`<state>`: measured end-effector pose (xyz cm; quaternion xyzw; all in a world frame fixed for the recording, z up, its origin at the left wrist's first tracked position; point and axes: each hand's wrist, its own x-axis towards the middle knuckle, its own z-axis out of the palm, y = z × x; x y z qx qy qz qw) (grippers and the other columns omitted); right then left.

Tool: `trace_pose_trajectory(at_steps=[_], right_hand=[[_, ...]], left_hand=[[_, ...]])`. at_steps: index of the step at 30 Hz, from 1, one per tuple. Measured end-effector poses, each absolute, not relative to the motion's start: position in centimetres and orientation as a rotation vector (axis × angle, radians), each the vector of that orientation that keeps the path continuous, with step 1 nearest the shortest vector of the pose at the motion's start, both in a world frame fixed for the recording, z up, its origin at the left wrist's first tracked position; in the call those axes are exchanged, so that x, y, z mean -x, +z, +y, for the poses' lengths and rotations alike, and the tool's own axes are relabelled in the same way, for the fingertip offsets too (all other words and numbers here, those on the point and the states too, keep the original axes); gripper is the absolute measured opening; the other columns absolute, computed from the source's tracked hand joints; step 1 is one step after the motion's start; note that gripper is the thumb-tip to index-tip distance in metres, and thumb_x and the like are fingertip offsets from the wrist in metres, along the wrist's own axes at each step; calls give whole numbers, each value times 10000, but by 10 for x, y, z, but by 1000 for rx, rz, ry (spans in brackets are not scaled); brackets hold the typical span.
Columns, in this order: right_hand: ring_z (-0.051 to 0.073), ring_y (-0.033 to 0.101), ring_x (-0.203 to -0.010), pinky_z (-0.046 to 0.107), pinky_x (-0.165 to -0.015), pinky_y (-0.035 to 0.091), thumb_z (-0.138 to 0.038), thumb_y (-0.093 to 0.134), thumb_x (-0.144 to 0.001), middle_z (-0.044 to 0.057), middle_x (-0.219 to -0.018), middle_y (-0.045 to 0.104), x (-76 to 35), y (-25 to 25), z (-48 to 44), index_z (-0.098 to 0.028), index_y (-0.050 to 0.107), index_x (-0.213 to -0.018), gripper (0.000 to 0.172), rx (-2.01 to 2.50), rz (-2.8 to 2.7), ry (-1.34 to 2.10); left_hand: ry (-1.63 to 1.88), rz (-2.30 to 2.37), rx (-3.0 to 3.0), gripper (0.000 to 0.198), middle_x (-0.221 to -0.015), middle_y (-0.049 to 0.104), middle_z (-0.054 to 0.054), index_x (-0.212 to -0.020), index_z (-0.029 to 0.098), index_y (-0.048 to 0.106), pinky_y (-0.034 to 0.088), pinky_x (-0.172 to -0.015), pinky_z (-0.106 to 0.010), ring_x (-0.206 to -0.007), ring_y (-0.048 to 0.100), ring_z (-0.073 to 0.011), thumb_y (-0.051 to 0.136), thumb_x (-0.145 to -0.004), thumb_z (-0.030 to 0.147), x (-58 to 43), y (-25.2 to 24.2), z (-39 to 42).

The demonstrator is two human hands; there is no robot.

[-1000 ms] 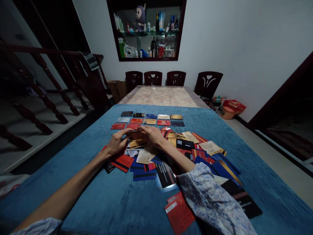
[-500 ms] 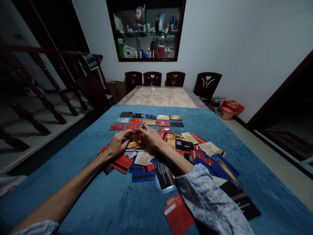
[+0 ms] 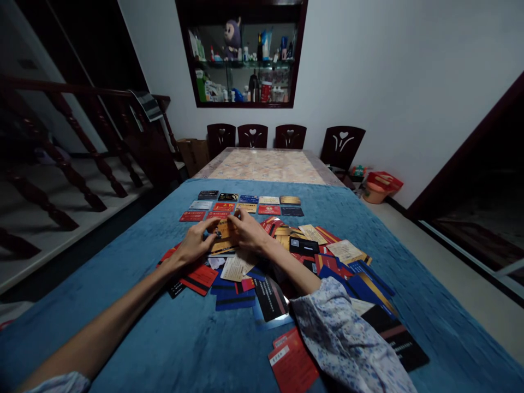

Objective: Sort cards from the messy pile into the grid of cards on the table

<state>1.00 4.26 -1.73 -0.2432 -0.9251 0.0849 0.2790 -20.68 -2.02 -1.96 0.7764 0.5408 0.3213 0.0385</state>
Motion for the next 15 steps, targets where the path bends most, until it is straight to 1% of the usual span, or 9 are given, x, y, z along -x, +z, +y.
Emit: trace_pose_trajectory(at_steps=[2, 4, 7, 11, 13, 15], right_hand=[[203, 509, -997, 340, -876, 484, -111, 670, -699, 111, -1160, 470, -10, -18, 43, -160, 545, -1263, 580, 681, -2482, 232], [205, 508, -973, 344, -866, 483, -154, 652, -751, 116, -1122, 487, -11, -17, 43, -146, 572, -1211, 466, 712, -2491, 217], [205, 510, -954, 352, -855, 480, -194, 627, -808, 109, -1091, 515, -14, -13, 42, -168, 593, -1152, 346, 721, -2517, 187], [204, 515, -960, 343, -849, 475, -229, 657, -822, 102, -1064, 537, -20, -7, 42, -170, 607, -1044, 235, 753, -2549, 161], [202, 519, -957, 334, -846, 473, -233, 674, -819, 99, -1051, 545, -23, -5, 43, -168, 609, -1001, 204, 787, -2566, 143], [199, 525, -948, 329, -845, 471, -231, 679, -820, 95, -1035, 554, -25, -5, 45, -168, 610, -979, 185, 811, -2582, 128]], left_hand=[[970, 1621, -2388, 478, -1233, 682, -102, -1298, 186, 573, 502, -970, -407, -1099, 635, -242, 569, -820, 193, 208, -20, -19], [941, 1601, -2399, 519, -1230, 673, -114, -1324, 178, 556, 494, -985, -428, -1122, 621, -256, 584, -807, 209, 209, -20, -17], [871, 1607, -2402, 565, -1238, 656, -120, -1345, 178, 539, 477, -999, -449, -1138, 602, -269, 605, -785, 211, 210, -18, -14], [724, 1628, -2417, 549, -1200, 645, -107, -1328, 191, 549, 459, -985, -452, -1124, 581, -272, 614, -785, 226, 208, -10, -10], [634, 1661, -2436, 522, -1167, 628, -104, -1300, 194, 569, 452, -969, -460, -1137, 559, -287, 620, -782, 241, 205, -3, -7], [556, 1695, -2461, 503, -1186, 596, -108, -1276, 205, 584, 448, -944, -473, -1146, 537, -303, 628, -778, 256, 200, 3, -5]])
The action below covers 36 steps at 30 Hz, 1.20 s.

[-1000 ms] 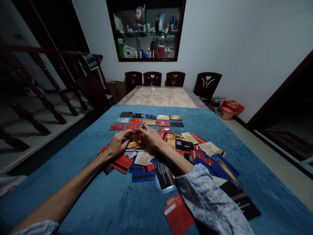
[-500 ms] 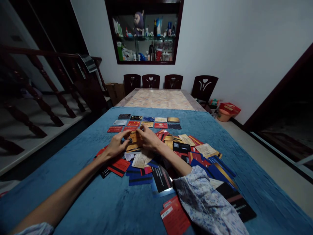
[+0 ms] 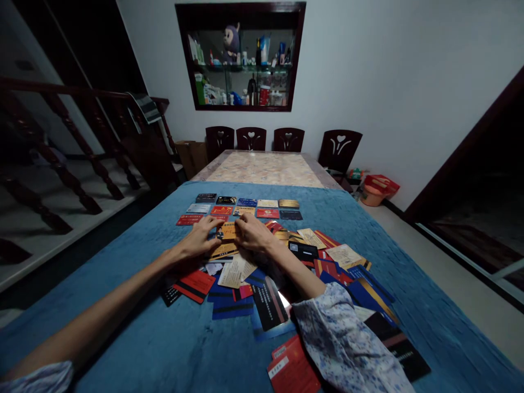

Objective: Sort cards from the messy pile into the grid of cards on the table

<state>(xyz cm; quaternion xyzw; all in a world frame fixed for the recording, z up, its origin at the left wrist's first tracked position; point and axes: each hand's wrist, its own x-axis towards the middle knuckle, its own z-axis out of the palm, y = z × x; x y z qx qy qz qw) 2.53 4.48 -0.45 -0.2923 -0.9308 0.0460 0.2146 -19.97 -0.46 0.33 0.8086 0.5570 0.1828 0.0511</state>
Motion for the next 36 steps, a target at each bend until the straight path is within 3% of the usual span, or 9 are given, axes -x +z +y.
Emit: trace_pose_trajectory(at_steps=[6, 20, 26, 36], right_hand=[[187, 540, -894, 309, -814, 469, -174, 615, -837, 98, -991, 578, -32, -1, 57, -155, 623, -927, 92, 857, -2610, 56], [192, 594, -883, 285, -808, 463, -114, 593, -816, 115, -954, 651, -35, 9, 108, -124, 696, -936, 158, 972, -2681, 24], [203, 638, -935, 248, -796, 446, -164, 603, -844, 125, -997, 685, -29, 18, 127, -131, 714, -989, 185, 1170, -2759, 26], [217, 673, -973, 238, -743, 452, -268, 610, -876, 134, -1131, 698, -24, 14, 144, -174, 722, -1072, 245, 1349, -2788, -65]], left_hand=[[404, 1718, -2522, 453, -1214, 572, -110, -1208, 220, 621, 430, -927, -479, -1164, 482, -327, 651, -755, 234, 184, 15, 15], [306, 1714, -2576, 365, -1216, 579, -111, -1114, 238, 638, 379, -931, -512, -1186, 423, -346, 627, -753, 186, 173, 14, 79], [185, 1776, -2577, 352, -1205, 578, -131, -1103, 225, 635, 366, -918, -514, -1197, 408, -357, 599, -754, 201, 171, 14, 108], [85, 1781, -2541, 179, -1162, 604, -155, -914, 184, 639, 367, -900, -539, -1180, 418, -382, 595, -740, 182, 164, 9, 129]])
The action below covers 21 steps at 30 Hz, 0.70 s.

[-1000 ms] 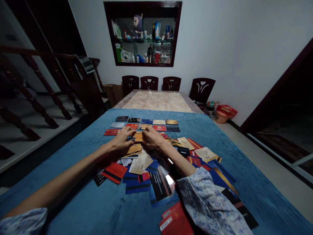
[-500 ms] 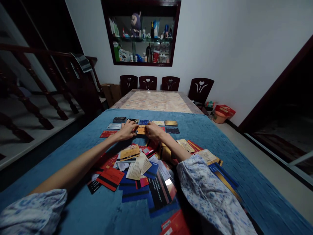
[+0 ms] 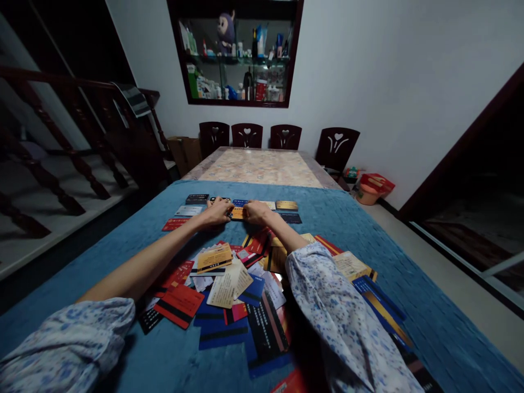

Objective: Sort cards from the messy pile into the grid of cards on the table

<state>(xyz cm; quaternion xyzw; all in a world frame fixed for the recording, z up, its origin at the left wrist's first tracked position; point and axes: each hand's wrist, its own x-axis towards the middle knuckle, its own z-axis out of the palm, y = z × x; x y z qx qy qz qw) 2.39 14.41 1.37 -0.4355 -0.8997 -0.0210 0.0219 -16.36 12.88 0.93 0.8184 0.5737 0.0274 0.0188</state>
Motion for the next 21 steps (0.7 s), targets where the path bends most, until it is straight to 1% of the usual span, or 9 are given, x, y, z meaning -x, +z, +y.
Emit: trace_pose_trajectory(at_steps=[4, 9, 12, 17, 21], right_hand=[[221, 682, -966, 238, -706, 454, -266, 604, -869, 133, -1155, 701, -23, 15, 147, -195, 732, -1070, 248, 1377, -2807, -54], [232, 688, -966, 238, -688, 453, -249, 613, -846, 126, -1135, 720, -21, 14, 153, -200, 740, -1060, 253, 1371, -2852, -30], [233, 693, -949, 244, -690, 456, -247, 604, -845, 124, -1101, 734, -21, 11, 158, -196, 740, -1053, 254, 1349, -2870, -31], [208, 693, -930, 225, -684, 451, -203, 638, -797, 93, -1075, 751, -20, 9, 164, -209, 741, -1051, 274, 1315, -2896, 20], [199, 695, -909, 215, -675, 446, -236, 632, -809, 91, -1055, 760, -19, 9, 168, -203, 737, -1077, 290, 1310, -2906, 24]], left_hand=[[29, 1795, -2518, 172, -1121, 630, -145, -902, 189, 643, 369, -912, -560, -1175, 428, -383, 610, -734, 174, 162, 9, 133], [7, 1776, -2498, 160, -1086, 647, -137, -882, 182, 654, 378, -911, -571, -1160, 438, -384, 620, -726, 170, 162, 10, 137], [-10, 1764, -2494, 151, -1125, 632, -138, -878, 180, 655, 385, -914, -568, -1173, 434, -383, 628, -729, 183, 163, 11, 138], [-61, 1765, -2503, 214, -1187, 597, -149, -940, 173, 674, 405, -907, -553, -1198, 425, -387, 610, -735, 184, 165, 10, 139], [-81, 1764, -2532, 237, -1187, 595, -141, -937, 176, 675, 420, -912, -552, -1194, 433, -374, 579, -723, 146, 166, 11, 139]])
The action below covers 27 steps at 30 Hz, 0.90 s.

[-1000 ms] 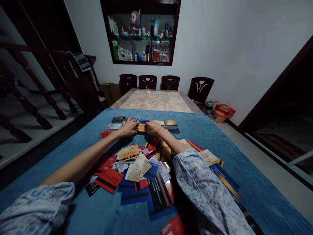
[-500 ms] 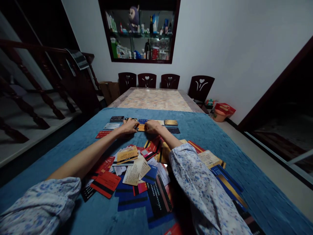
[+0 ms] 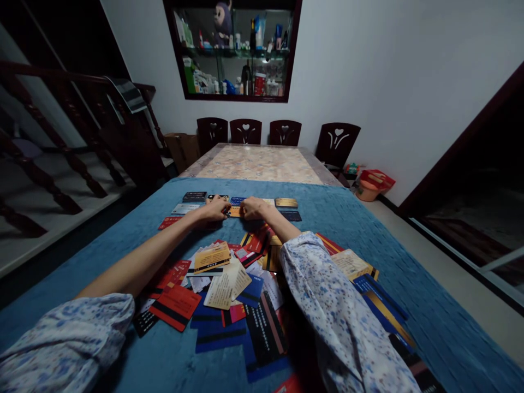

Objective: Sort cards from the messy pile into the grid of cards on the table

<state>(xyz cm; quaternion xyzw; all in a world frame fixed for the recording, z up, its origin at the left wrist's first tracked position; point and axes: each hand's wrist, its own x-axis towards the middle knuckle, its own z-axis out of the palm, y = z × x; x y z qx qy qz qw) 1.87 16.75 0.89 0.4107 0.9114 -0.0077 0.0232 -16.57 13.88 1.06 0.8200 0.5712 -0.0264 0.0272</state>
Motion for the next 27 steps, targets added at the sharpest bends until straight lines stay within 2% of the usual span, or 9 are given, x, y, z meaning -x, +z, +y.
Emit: trace_pose_trajectory(at_steps=[8, 18, 22, 27], right_hand=[[231, 692, -982, 226, -715, 463, -309, 591, -843, 124, -1128, 741, -16, 11, 165, -185, 727, -1112, 326, -1294, 2759, 38], [207, 682, -969, 223, -714, 459, -246, 633, -784, 86, -1120, 737, -17, 21, 158, -223, 727, -1121, 351, -1245, 2737, 19], [191, 674, -930, 222, -705, 453, -287, 575, -852, 100, -1127, 725, -20, 22, 153, -205, 730, -1102, 305, -1291, 2781, 110], [218, 660, -1001, 260, -764, 468, -291, 533, -895, 116, -1196, 697, -33, 30, 143, -200, 709, -1194, 359, -1254, 2857, 149]], left_hand=[[-93, 1745, -2587, 239, -1164, 624, -139, -910, 184, 673, 368, -949, -602, -1195, 417, -376, 551, -713, 123, 166, 8, 141], [-40, 1724, -2693, 316, -1195, 619, -164, -1038, 191, 690, 361, -912, -520, -1226, 397, -371, 532, -767, 155, 169, 6, 135], [-7, 1687, -2745, 335, -1208, 611, -174, -1054, 179, 696, 353, -925, -534, -1244, 390, -379, 539, -759, 159, 171, 7, 131], [48, 1652, -2820, 345, -1226, 608, -183, -1078, 158, 692, 338, -954, -555, -1283, 381, -378, 520, -780, 148, 171, 6, 124]])
